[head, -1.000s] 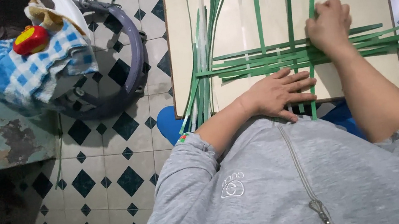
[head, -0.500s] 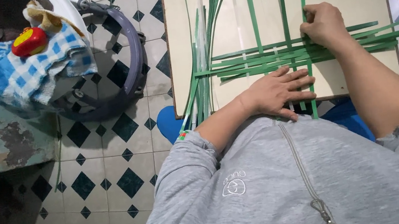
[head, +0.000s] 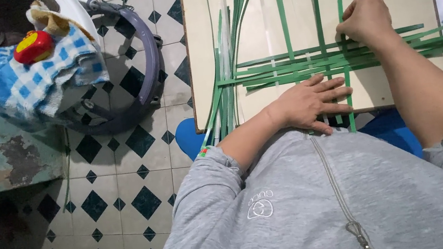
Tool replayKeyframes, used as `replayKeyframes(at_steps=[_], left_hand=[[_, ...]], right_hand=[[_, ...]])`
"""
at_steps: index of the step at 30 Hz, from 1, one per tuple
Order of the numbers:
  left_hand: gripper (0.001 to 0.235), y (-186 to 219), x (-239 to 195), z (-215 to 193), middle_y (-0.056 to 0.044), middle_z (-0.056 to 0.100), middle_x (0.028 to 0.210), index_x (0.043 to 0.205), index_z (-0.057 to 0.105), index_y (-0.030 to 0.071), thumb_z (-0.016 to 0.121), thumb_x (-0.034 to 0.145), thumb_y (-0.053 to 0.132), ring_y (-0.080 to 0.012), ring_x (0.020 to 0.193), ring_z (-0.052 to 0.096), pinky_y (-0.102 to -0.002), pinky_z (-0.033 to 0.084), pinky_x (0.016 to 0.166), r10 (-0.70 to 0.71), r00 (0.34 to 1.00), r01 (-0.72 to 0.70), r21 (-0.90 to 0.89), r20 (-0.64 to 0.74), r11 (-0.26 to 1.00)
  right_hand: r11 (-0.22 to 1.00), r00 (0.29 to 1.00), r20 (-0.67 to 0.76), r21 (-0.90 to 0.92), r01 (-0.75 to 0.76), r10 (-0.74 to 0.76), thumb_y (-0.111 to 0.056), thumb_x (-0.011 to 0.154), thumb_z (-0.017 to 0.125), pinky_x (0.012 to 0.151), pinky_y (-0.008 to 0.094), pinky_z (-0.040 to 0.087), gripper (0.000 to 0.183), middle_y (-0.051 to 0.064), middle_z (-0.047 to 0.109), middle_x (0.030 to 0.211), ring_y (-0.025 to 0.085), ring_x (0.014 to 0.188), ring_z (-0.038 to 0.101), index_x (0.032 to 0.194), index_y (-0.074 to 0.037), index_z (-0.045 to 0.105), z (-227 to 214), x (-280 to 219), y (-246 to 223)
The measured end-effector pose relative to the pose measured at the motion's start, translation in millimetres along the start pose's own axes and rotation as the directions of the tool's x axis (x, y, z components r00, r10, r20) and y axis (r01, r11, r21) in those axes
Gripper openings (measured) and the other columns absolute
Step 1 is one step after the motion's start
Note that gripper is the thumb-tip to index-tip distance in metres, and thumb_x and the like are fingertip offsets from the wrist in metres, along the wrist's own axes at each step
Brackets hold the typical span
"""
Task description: The person weaves green plastic strips on a flat board by hand, alternating over and under existing strips to form a grid. They repeatedly pick up new strips, thread them through the weave, and press the structure flat.
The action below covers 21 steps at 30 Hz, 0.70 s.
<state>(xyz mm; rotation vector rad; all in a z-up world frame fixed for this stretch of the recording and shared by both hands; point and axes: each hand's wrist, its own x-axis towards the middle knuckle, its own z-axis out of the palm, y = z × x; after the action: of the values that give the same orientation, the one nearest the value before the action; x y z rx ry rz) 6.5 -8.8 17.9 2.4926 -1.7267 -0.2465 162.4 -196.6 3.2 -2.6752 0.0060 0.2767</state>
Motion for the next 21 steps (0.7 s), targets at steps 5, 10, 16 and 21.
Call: replayKeyframes(at_steps=[5,10,16,21], left_hand=[[0.074,-1,-1,4,-0.002,0.016,0.16,0.153,0.034,0.035,0.03,0.092,0.078,-0.0265,0.148,0.01,-0.051,0.012,0.118,0.016,1.0,-0.016,0.017,-0.026,1.0],[0.076,-2,-1,4,0.0,0.008,0.161,0.156,0.027,0.034,0.029,0.094,0.078,-0.0255,0.15,0.005,-0.051,0.008,0.12,0.025,1.0,-0.025,0.045,0.006,0.999],[0.077,-4,0,10,0.001,0.012,0.161,0.156,0.027,0.035,0.029,0.093,0.08,-0.0264,0.149,0.007,-0.05,0.01,0.119,0.022,0.999,-0.02,0.071,-0.027,0.997],[0.077,-5,0,11,0.0,0.014,0.161,0.156,0.026,0.036,0.028,0.094,0.081,-0.0266,0.149,0.009,-0.046,0.015,0.117,0.037,0.998,-0.031,0.11,-0.053,0.993]], right_hand=[[0.998,0.999,0.026,0.037,-0.042,0.041,-0.012,0.07,0.08,0.062,0.041,0.053,0.022,0.008,0.07,0.092,0.026,0.082,0.064,0.09,-0.007,0.072,-5,-6,-9],[0.999,0.999,0.022,0.03,-0.03,0.029,-0.012,0.068,0.08,0.064,0.042,0.054,0.029,0.01,0.071,0.093,0.027,0.085,0.065,0.096,-0.006,0.073,-3,-10,-13],[0.999,1.0,0.02,0.047,-0.007,0.006,-0.011,0.065,0.082,0.063,0.04,0.053,0.026,0.009,0.07,0.088,0.026,0.081,0.064,0.089,-0.006,0.072,2,-9,-12],[0.995,0.998,0.053,0.097,-0.027,0.022,-0.007,0.066,0.082,0.063,0.039,0.052,0.024,0.01,0.068,0.089,0.026,0.083,0.062,0.087,-0.005,0.07,-3,-10,-17]])
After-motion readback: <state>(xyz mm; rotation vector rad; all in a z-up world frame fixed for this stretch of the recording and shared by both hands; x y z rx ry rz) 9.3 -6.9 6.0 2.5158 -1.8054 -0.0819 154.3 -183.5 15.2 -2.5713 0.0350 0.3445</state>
